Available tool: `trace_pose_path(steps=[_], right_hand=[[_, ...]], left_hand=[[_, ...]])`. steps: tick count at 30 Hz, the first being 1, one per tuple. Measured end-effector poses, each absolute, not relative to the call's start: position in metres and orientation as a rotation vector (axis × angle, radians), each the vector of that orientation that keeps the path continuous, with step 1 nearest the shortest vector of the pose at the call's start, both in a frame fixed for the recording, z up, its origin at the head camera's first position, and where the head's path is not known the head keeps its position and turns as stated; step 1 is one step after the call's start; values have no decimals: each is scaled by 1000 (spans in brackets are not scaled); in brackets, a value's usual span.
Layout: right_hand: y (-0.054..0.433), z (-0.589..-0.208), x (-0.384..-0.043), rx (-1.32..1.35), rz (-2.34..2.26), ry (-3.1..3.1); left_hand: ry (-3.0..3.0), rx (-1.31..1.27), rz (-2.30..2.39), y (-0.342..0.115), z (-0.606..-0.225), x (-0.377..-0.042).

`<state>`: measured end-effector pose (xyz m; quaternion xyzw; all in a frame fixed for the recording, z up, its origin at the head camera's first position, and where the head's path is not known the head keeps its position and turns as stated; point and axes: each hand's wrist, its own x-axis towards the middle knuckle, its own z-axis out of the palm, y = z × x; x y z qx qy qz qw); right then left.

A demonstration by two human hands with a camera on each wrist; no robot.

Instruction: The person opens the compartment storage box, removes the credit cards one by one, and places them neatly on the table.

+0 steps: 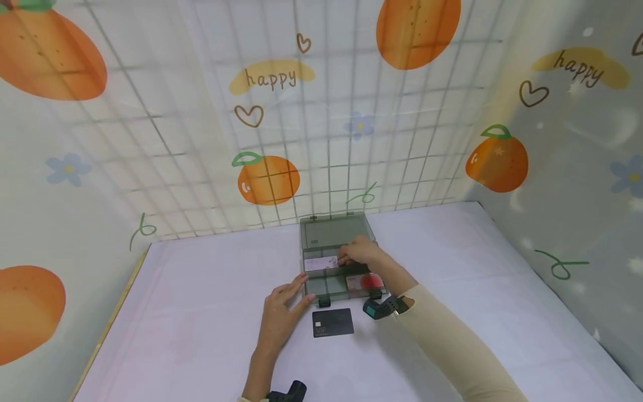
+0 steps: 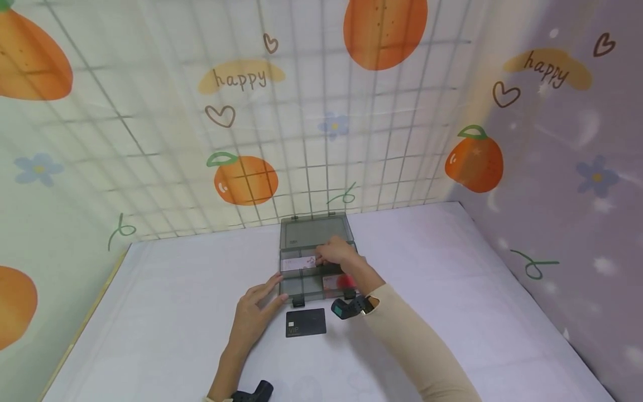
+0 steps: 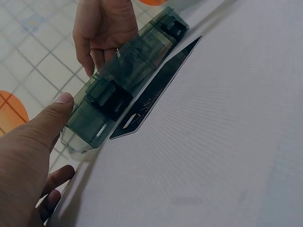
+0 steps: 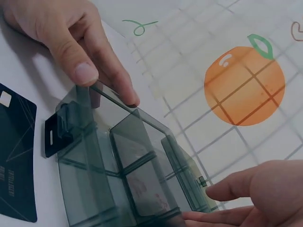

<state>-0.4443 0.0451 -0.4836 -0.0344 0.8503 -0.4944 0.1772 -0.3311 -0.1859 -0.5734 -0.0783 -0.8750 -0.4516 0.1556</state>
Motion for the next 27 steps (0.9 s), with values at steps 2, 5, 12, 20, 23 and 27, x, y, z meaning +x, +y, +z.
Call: trace_pose_path(steps=[2,5,12,20,23,27], right_hand=[[46,-484,-443,-91,-1416,2411],[47,-482,-441,-86,-1444,2416],[48,-479,-438,-108,-1474,2458],[44,-482,-437,-111,-1467,2528],[41,-484,-437,-104,-1446,2565],[37,-487,-438,-97,-1438,2604]], left_hand=[[-2504,-231,-1286,-186,-574,-331],[-2501,-232,-1293,-185,-572,-331],[-2503,-236,-1311,-186,-568,-330],[-2497,-231,-1294,-186,-571,-331],[-2502,-226,-1292,-185,-571,-330],[-2502,-231,-1294,-184,-573,-330]])
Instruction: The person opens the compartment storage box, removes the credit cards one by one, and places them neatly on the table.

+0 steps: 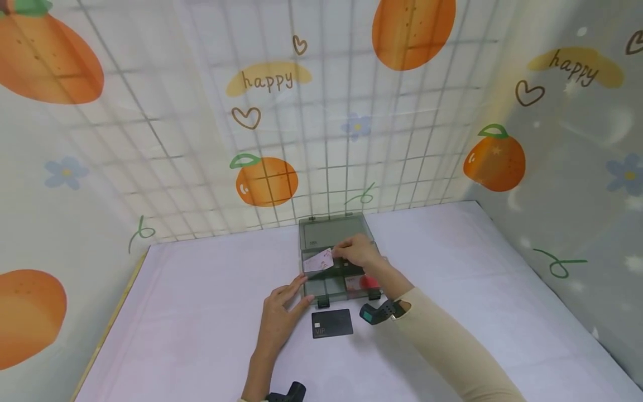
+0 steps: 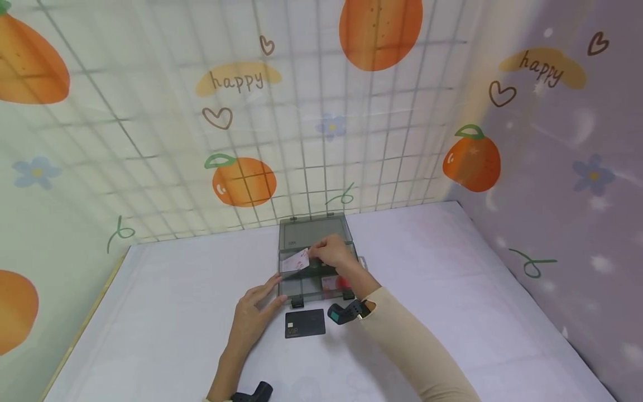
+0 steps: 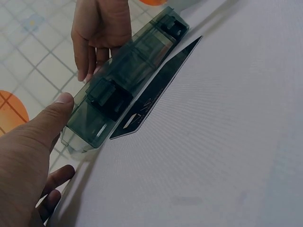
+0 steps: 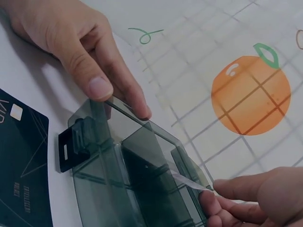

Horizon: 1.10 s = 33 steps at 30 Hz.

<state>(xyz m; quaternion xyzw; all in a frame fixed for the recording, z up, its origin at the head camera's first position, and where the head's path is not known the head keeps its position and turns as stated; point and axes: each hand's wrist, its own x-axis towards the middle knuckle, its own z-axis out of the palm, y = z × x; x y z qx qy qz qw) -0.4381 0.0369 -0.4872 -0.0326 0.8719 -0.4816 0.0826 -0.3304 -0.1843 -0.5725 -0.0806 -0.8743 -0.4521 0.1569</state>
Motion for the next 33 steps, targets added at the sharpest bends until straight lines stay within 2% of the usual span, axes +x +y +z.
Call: trace_pose_path(steps=[10,18,28,33], right_hand=[[26,-488,-437,-128,-1418,2590],[34,-479,-441,-134,-1433,2602],[69,-447,-418,-205,-1432,2691],[87,-442,-401,-137,-1402,2708]], left_hand=[[-2510,-241,-1292,-184,-569,-329],[-2506,-248,-1297,-187,-571,-330],[-2484,-260,-1315,-185,-571,-329],[-2503,-252,-1316,-185,-571,-330]])
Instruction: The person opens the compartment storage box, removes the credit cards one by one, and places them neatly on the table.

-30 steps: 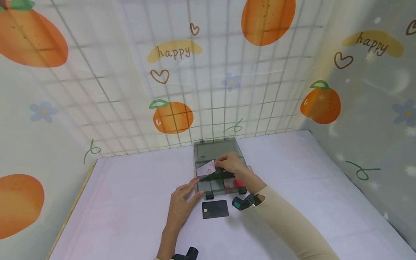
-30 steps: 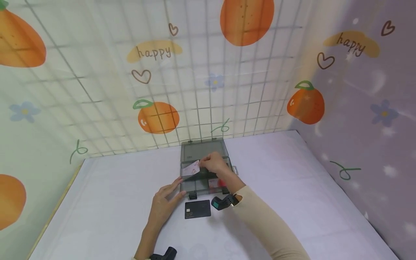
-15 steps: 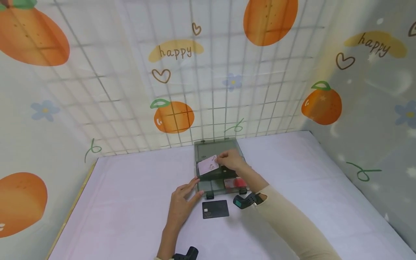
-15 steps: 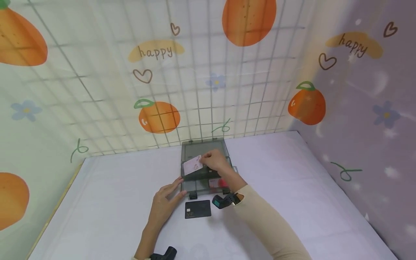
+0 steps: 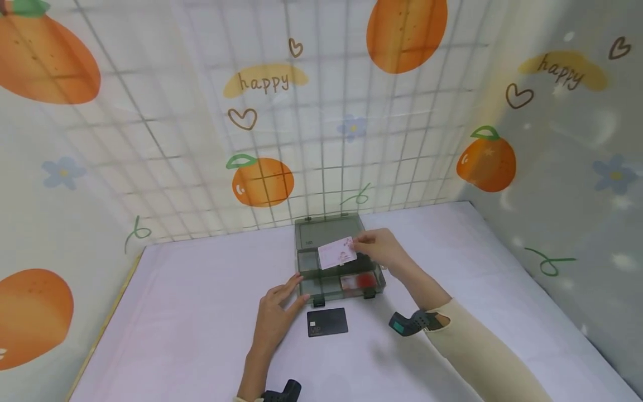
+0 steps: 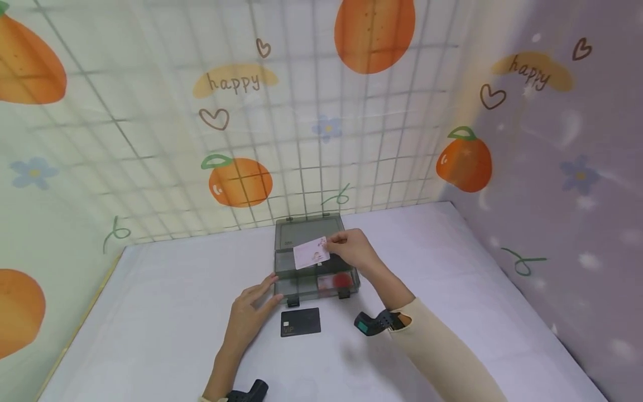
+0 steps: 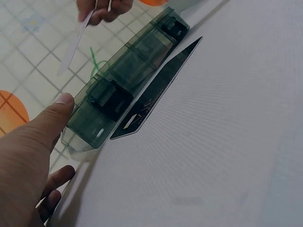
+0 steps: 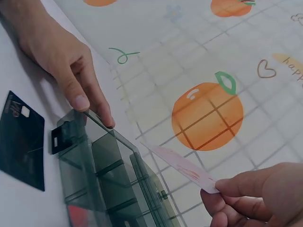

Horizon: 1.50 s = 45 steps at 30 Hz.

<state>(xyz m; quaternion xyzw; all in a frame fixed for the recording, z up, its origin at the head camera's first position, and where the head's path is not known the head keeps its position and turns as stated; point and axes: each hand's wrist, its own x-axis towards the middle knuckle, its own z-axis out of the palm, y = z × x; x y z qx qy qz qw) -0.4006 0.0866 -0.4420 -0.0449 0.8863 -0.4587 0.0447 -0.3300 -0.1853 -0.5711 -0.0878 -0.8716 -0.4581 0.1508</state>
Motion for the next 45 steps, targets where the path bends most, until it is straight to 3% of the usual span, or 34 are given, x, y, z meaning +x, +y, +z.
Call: trace_pose_path(steps=[17,45], right_hand=[[130,-454,-351,-78,-1483,2664],[145,-506,-312,88,-1523,2601]], left_hand=[[-2507,-233,-1309,-184,-574,-332],[-2497,-232,-1315,-184,-575,-331]])
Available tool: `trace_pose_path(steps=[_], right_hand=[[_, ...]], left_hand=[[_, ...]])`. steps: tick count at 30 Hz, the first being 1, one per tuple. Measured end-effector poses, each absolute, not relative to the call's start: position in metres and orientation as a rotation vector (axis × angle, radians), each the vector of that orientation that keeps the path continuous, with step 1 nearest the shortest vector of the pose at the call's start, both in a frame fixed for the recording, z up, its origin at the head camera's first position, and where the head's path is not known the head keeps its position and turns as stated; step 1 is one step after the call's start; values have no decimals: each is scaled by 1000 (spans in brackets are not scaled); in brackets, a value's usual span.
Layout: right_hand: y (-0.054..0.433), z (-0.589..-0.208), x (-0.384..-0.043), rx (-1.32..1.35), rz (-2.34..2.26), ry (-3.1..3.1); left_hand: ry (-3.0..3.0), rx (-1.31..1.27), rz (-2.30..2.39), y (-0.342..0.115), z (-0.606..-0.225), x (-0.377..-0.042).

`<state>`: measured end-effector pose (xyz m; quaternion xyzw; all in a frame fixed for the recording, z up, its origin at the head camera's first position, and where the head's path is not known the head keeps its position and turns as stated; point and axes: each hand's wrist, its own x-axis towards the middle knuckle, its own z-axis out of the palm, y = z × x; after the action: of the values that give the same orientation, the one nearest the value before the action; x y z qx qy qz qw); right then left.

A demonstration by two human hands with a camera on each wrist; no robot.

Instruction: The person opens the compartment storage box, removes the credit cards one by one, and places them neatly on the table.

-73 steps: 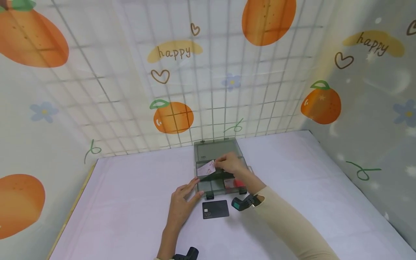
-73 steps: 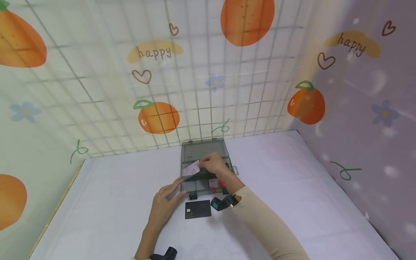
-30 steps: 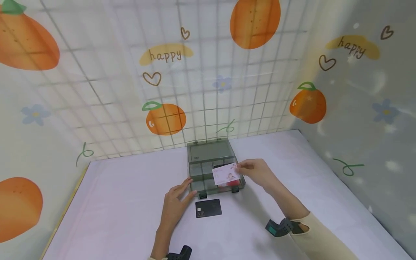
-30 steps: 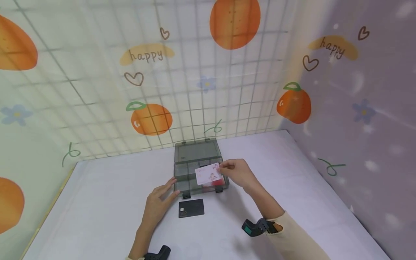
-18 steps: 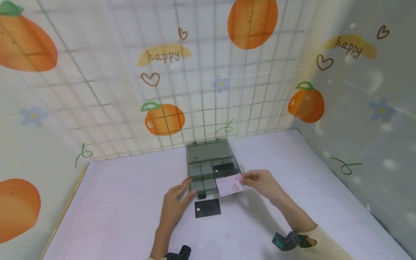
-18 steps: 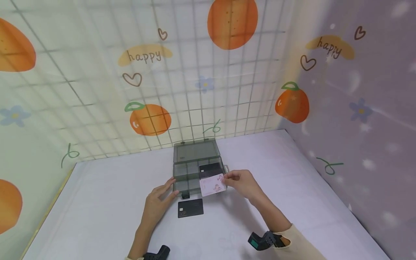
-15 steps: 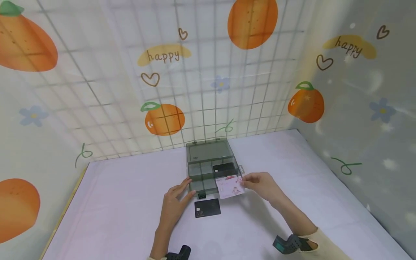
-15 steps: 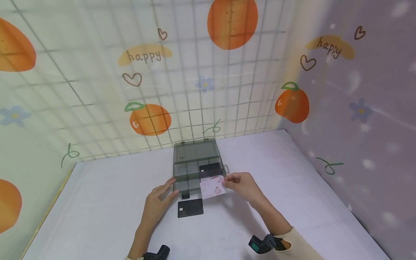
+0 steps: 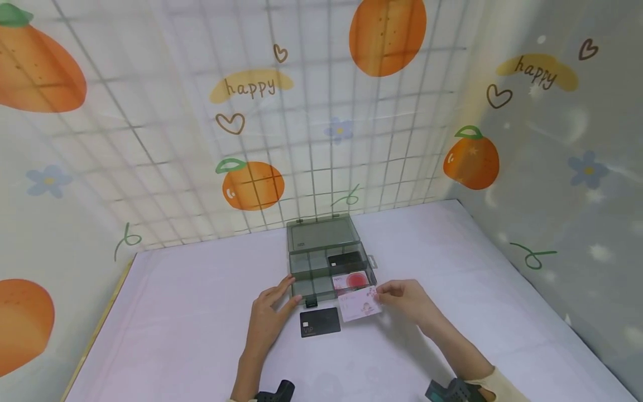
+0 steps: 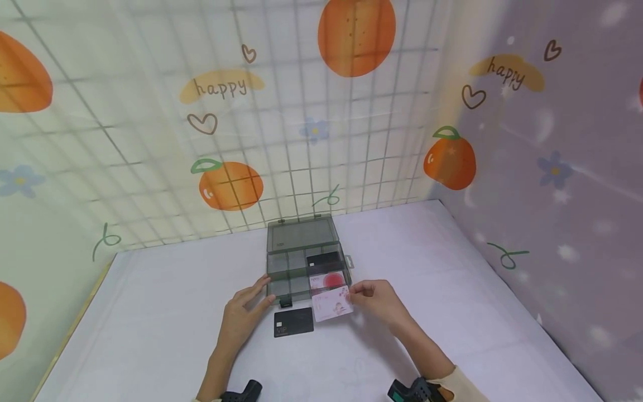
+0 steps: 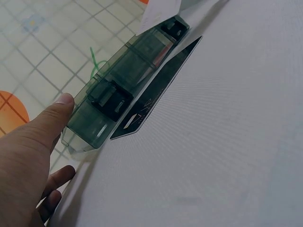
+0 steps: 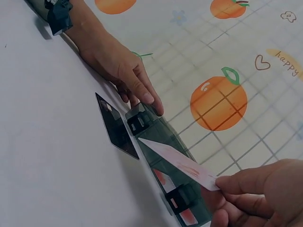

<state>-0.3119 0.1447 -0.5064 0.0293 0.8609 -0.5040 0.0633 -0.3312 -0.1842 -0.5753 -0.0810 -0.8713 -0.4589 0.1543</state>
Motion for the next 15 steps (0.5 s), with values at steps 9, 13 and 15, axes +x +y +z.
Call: trace_pose_path(steps=[9,13,15], right_hand=[[146,-513,-307,92,-1551,2589],[146,-516,-304,94,-1542,2593],[145,-517,-303,94,-1548,2585]], left_hand=[[-2500,-232,-1297,-184,-577,-331],[-2498,-240,-1293,-184,-577,-331],[-2498,-237,-1299,-184,-577,-331]])
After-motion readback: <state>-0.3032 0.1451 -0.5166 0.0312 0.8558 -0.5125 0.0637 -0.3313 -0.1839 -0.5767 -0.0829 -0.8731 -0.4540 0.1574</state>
